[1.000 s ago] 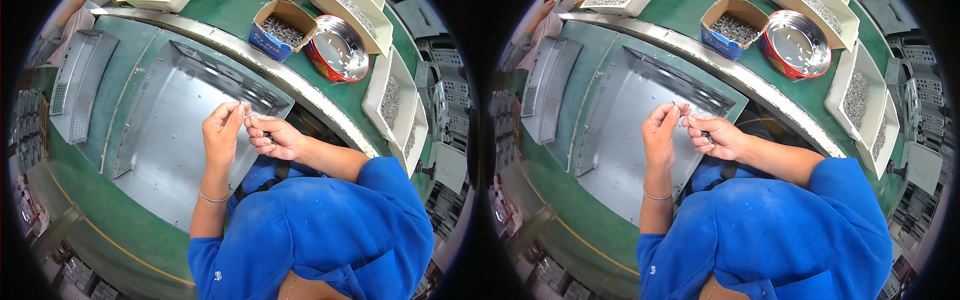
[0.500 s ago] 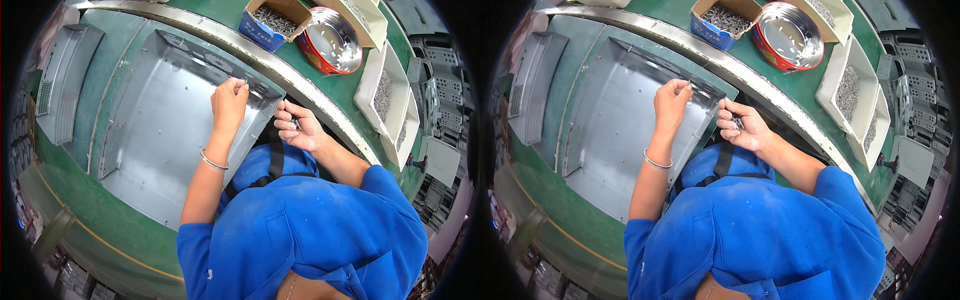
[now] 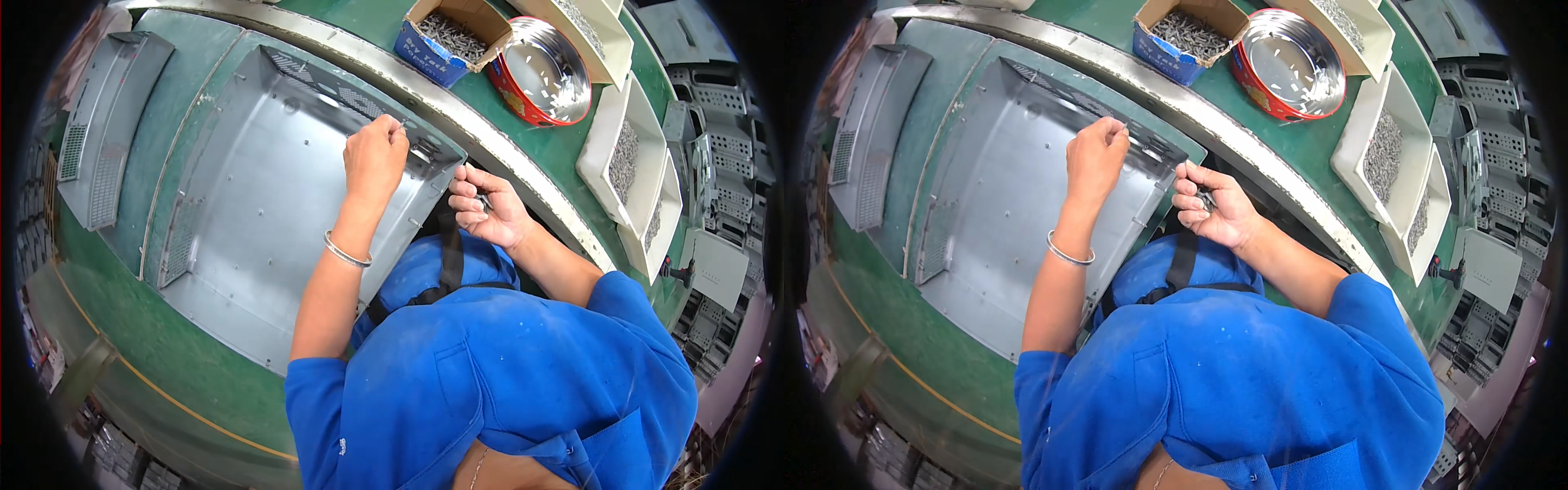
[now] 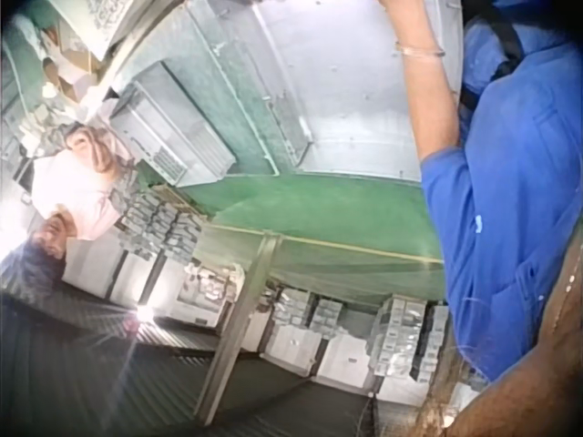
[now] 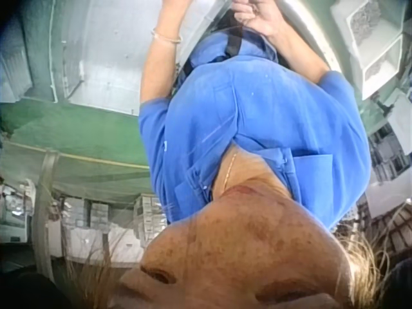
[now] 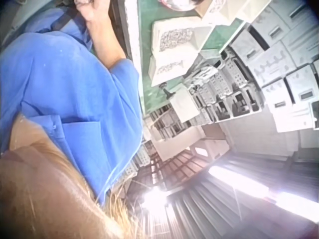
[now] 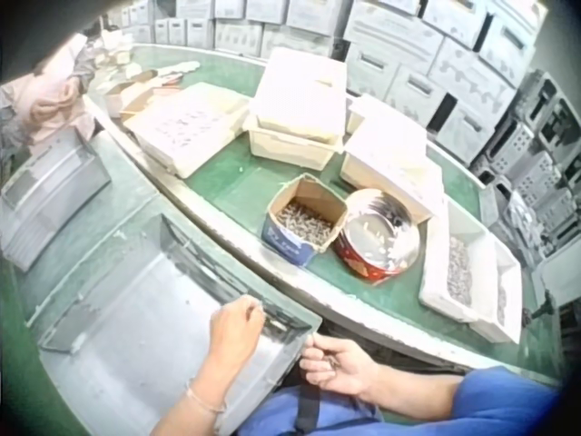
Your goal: The recorder carries a metal chassis to a workbench and sorts small screws into specific holes in the frame.
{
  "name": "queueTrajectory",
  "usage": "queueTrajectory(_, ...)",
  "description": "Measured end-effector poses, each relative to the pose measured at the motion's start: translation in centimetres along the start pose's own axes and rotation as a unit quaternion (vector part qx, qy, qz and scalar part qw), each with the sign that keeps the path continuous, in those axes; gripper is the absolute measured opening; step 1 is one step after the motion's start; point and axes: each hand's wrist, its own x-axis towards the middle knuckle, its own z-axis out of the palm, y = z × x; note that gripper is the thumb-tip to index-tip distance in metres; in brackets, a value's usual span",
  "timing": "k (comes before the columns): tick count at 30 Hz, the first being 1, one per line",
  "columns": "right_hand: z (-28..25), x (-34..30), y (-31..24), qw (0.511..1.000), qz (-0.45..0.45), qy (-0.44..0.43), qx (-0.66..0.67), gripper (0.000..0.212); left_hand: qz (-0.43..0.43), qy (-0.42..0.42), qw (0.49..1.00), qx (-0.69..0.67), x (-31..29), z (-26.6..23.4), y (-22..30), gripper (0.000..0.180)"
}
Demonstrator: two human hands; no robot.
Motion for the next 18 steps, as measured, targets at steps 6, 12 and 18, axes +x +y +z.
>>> queueTrajectory(6, 0.42, -0.22, 0.07, 1.0, 0.0, -0.003, 0.011, 0.017, 0.004, -0.025, 1.0, 0.004, -0.13, -0.59, 0.39, 0.015)
queueTrajectory(12, 0.54, -0.27, 0.01, 1.0, -0.001, 0.01, 0.006, 0.017, 0.018, -0.032, 0.999, 0.027, 0.18, -0.48, 0.31, 0.015)
queueTrajectory(18, 0.73, -0.31, 0.05, 1.0, -0.003, 0.009, 0.007, 0.017, 0.007, -0.033, 0.999, 0.028, 0.48, -0.53, 0.08, 0.015)
